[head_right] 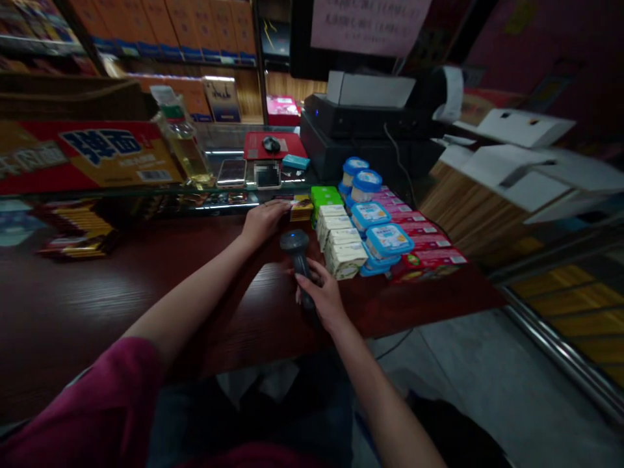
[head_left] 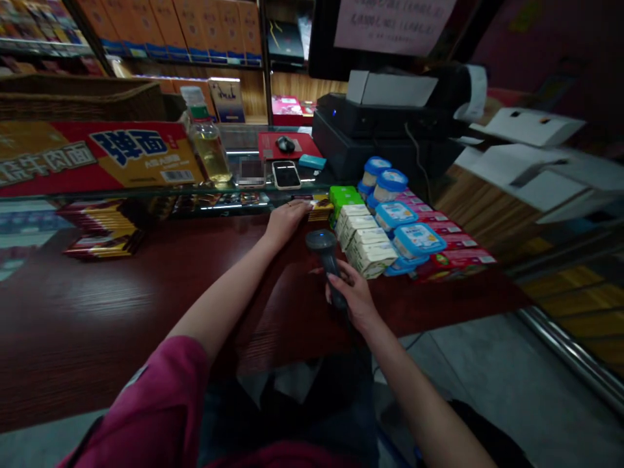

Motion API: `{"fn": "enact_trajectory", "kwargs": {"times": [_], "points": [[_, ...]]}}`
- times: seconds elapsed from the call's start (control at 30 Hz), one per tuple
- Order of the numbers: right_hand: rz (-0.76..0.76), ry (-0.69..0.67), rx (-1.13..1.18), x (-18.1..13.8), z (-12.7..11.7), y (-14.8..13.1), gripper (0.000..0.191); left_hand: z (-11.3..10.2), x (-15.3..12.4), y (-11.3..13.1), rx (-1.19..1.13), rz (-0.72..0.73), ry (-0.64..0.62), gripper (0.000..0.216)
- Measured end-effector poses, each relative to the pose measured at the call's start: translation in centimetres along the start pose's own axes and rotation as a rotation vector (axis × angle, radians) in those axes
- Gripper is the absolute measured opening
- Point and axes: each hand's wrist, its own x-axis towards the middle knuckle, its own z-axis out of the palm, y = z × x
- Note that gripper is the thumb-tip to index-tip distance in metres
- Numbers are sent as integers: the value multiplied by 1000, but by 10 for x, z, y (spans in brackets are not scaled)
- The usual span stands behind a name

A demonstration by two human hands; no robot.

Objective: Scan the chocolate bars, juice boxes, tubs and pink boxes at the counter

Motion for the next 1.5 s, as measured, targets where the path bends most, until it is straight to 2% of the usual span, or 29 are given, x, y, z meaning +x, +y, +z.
{"fn": "enact_trajectory", "kwargs": {"times": [0.13, 0.23, 0.3, 0.37, 0.43, 0.5, 0.6, 0.7, 0.77, 0.87, 0.97, 1.03, 1.13, 1.2, 1.27, 1.37, 1.5], "points": [[13, 9, 15, 2, 1, -1, 61, 15, 12, -9, 6, -56, -18, 34], [2, 12, 27, 3, 1, -3, 58, 18, 14, -14, 5, -63, -34, 35], [-9, 8, 20, 2, 0, -4, 54, 11, 4, -15, 6, 3, -45, 42], [-7, -6, -2, 2, -1, -6, 52, -6, -18, -18, 28, 87, -45, 49], [19, -34, -27, 3, 1, -8, 53, -36, -50, -26, 83, 114, -41, 50], [73, -106, -63, 7, 8, -8, 52, -77, -89, -42, 165, 51, -32, 50], [113, -248, -110, 19, 37, -8, 47, -152, -152, -77, 300, -149, -22, 53], [128, -391, -111, 32, 84, -2, 45, -221, -209, -113, 430, -401, 13, 64], [145, -471, -103, 41, 117, 6, 45, -253, -239, -133, 490, -562, 34, 74], [157, -573, -96, 52, 156, 21, 44, -276, -265, -148, 517, -748, -5, 70], [160, -635, -83, 57, 174, 34, 41, -280, -268, -148, 514, -778, -21, 45], [168, -658, -82, 57, 173, 39, 41, -276, -261, -140, 478, -719, 47, 34], [179, -682, -79, 54, 164, 40, 44, -262, -245, -120, 303, -702, 262, 25], [190, -697, -71, 51, 159, 38, 47, -247, -232, -107, 107, -741, 424, 25], [206, -720, -66, 48, 157, 39, 50, -230, -219, -94, -119, -783, 514, 28], [218, -757, -59, 44, 157, 42, 54, -209, -207, -82, -391, -872, 469, 33], [227, -785, -84, 43, 157, 48, 55, -195, -204, -74, -544, -954, 379, 35]]}}
